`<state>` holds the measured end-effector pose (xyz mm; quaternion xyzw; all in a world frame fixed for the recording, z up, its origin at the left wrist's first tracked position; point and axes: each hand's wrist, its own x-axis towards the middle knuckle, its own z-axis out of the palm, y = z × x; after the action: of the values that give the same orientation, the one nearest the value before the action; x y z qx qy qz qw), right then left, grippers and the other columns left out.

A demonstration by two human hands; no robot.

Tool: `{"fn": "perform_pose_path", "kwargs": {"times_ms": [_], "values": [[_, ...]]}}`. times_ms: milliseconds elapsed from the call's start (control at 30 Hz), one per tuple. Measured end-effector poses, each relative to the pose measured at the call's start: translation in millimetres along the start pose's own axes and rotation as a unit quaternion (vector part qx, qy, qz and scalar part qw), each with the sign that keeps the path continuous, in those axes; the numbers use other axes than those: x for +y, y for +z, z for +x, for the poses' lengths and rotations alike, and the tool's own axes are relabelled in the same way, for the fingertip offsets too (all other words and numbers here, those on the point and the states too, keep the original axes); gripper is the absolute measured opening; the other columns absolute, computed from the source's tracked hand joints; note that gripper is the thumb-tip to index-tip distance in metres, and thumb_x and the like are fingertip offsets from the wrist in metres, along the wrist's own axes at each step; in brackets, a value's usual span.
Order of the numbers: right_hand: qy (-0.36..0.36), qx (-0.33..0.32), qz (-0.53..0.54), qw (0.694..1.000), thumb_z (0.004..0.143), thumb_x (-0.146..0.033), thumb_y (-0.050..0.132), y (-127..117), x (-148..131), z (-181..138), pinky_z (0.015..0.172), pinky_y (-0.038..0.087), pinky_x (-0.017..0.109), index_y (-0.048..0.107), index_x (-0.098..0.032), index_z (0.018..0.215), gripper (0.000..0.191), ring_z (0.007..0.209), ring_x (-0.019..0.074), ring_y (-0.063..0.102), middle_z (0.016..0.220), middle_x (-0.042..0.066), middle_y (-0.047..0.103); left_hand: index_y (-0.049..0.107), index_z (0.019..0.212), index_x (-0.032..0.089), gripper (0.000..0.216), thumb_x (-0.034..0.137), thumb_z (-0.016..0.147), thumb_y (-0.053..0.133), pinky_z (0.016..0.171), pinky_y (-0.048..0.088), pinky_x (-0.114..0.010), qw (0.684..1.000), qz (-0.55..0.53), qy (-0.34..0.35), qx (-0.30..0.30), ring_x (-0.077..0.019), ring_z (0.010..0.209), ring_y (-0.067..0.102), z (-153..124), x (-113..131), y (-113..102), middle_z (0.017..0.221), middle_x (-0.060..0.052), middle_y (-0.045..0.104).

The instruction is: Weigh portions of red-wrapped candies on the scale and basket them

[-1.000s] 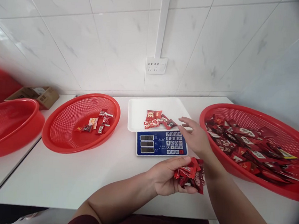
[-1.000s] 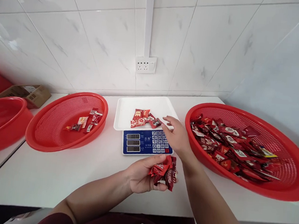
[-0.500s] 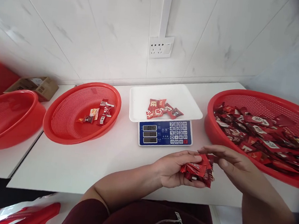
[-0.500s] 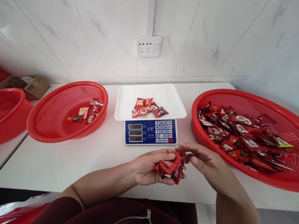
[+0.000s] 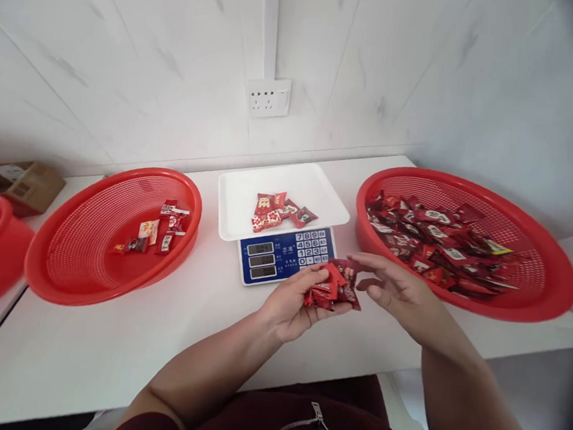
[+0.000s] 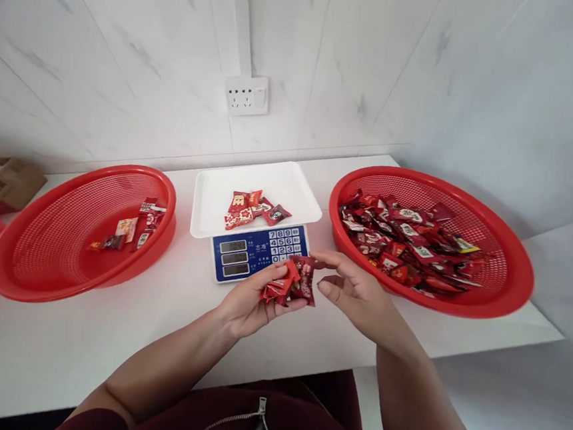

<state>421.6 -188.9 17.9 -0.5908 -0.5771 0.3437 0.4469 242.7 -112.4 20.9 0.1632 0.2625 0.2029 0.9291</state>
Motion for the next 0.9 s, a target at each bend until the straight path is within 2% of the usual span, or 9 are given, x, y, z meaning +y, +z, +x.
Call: {"fn": "perform_pose_path", "kwargs": {"times_ms": [133, 267, 367, 567, 667, 800, 833, 900], "values": [[-0.003, -0.020, -0.016, 1.000, 0.081, -0.039, 0.058, 6.7, -6.4, -0.1, 0.083, 0.052, 0.036, 0.045, -0.031, 0.127, 0.048, 0.109, 0.0227, 0.052, 0.128, 0.007, 0.049, 0.059, 0.101, 0.009, 0.021, 0.018, 0.082, 0.055, 0.077, 0.054, -0.034, 1.000, -0.004, 0.010, 0.028, -0.0180, 0.079, 0.065, 3.1, 3.8, 0.8, 0.092, -0.011, 0.067], [0.020, -0.046, -0.034, 0.998, 0.080, -0.039, 0.060, 11.6, -15.9, -0.5, 0.082, 0.052, 0.035, 0.038, -0.029, 0.133, 0.058, 0.099, 0.0193, 0.057, 0.128, 0.008, 0.049, 0.058, 0.105, 0.010, 0.023, 0.018, 0.083, 0.054, 0.069, 0.056, -0.027, 0.999, 0.002, 0.000, 0.044, -0.0155, 0.075, 0.066, 3.9, 1.4, 1.7, 0.092, -0.010, 0.067], [0.030, -0.053, -0.029, 0.998, 0.079, -0.036, 0.061, 13.9, -21.1, -2.0, 0.081, 0.051, 0.035, 0.039, -0.027, 0.133, 0.059, 0.093, 0.0173, 0.058, 0.128, 0.008, 0.049, 0.057, 0.107, 0.012, 0.024, 0.019, 0.084, 0.054, 0.066, 0.056, -0.025, 0.998, 0.029, 0.003, 0.051, -0.0140, 0.073, 0.065, 5.2, -1.6, 1.1, 0.093, -0.009, 0.067], [0.028, -0.055, -0.039, 0.997, 0.079, -0.033, 0.061, 11.3, -26.9, -7.9, 0.083, 0.050, 0.035, 0.041, -0.025, 0.133, 0.058, 0.096, 0.0177, 0.058, 0.126, 0.007, 0.054, 0.055, 0.105, 0.015, 0.023, 0.018, 0.082, 0.057, 0.064, 0.057, -0.024, 0.996, 0.071, -0.002, 0.044, -0.0136, 0.071, 0.066, 9.1, -3.8, -1.4, 0.089, -0.007, 0.067], [0.017, -0.031, -0.076, 0.996, 0.082, -0.036, 0.054, -8.9, -27.8, -3.1, 0.084, 0.050, 0.037, 0.045, -0.024, 0.130, 0.050, 0.101, 0.0197, 0.057, 0.126, 0.008, 0.054, 0.053, 0.107, 0.015, 0.025, 0.018, 0.082, 0.057, 0.060, 0.056, -0.023, 0.996, 0.072, -0.015, 0.055, -0.0143, 0.069, 0.066, 8.7, -4.0, -1.2, 0.087, -0.007, 0.066], [0.047, 0.045, -0.164, 0.984, 0.086, -0.031, 0.045, -58.2, -20.8, 19.7, 0.093, 0.044, 0.039, 0.054, -0.024, 0.118, 0.034, 0.110, 0.0212, 0.054, 0.122, 0.006, 0.058, 0.051, 0.108, 0.015, 0.025, 0.018, 0.083, 0.056, 0.059, 0.056, -0.023, 0.995, 0.076, -0.025, 0.060, -0.0160, 0.073, 0.067, 6.8, -3.7, 1.5, 0.087, -0.009, 0.065], [0.063, 0.037, -0.198, 0.978, 0.085, -0.028, 0.044, -70.6, -16.3, 26.7, 0.094, 0.043, 0.039, 0.056, -0.024, 0.116, 0.034, 0.111, 0.0217, 0.054, 0.122, 0.005, 0.058, 0.051, 0.107, 0.015, 0.025, 0.018, 0.083, 0.056, 0.060, 0.056, -0.023, 0.995, 0.078, -0.026, 0.058, -0.0157, 0.072, 0.067, 6.3, -3.4, 2.4, 0.087, -0.009, 0.065], [0.080, -0.045, -0.271, 0.958, 0.081, -0.023, 0.045, -90.8, -3.6, 39.4, 0.097, 0.041, 0.039, 0.057, -0.025, 0.117, 0.037, 0.116, 0.0235, 0.050, 0.125, 0.004, 0.056, 0.051, 0.107, 0.015, 0.024, 0.018, 0.084, 0.055, 0.060, 0.056, -0.023, 0.995, 0.084, -0.027, 0.054, -0.0146, 0.070, 0.067, 5.3, -2.6, 3.9, 0.087, -0.009, 0.065]]}}
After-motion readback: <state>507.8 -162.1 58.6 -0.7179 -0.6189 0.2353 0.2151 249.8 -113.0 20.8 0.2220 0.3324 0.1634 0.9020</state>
